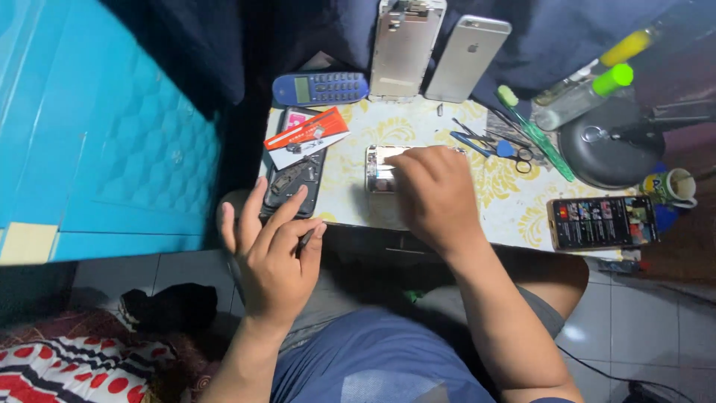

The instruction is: Assembling the home button area and internal components of a smartphone using tweezers and manual manipulation.

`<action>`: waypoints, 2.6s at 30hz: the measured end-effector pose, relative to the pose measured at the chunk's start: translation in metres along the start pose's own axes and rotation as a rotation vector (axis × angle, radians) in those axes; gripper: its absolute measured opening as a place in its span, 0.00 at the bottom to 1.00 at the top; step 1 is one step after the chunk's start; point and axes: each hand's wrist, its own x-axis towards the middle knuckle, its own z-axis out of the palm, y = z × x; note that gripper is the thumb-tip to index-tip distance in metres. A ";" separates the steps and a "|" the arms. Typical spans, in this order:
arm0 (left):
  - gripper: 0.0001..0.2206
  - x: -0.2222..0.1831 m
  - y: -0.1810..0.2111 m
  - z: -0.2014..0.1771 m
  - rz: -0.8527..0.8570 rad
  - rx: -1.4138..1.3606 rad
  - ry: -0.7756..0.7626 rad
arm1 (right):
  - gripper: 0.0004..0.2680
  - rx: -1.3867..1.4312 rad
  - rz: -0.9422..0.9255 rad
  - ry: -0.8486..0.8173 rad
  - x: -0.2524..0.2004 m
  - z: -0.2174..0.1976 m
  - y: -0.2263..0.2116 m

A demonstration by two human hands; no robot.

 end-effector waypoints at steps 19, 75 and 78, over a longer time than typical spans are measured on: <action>0.07 0.050 0.074 0.100 0.236 -0.480 -0.061 | 0.07 0.308 0.489 -0.002 -0.059 -0.078 0.037; 0.18 0.061 0.051 0.130 0.134 -0.042 -0.419 | 0.04 0.489 0.268 0.255 -0.056 -0.029 0.076; 0.18 0.062 0.052 0.127 0.124 -0.034 -0.433 | 0.04 0.520 0.289 0.284 -0.063 -0.018 0.077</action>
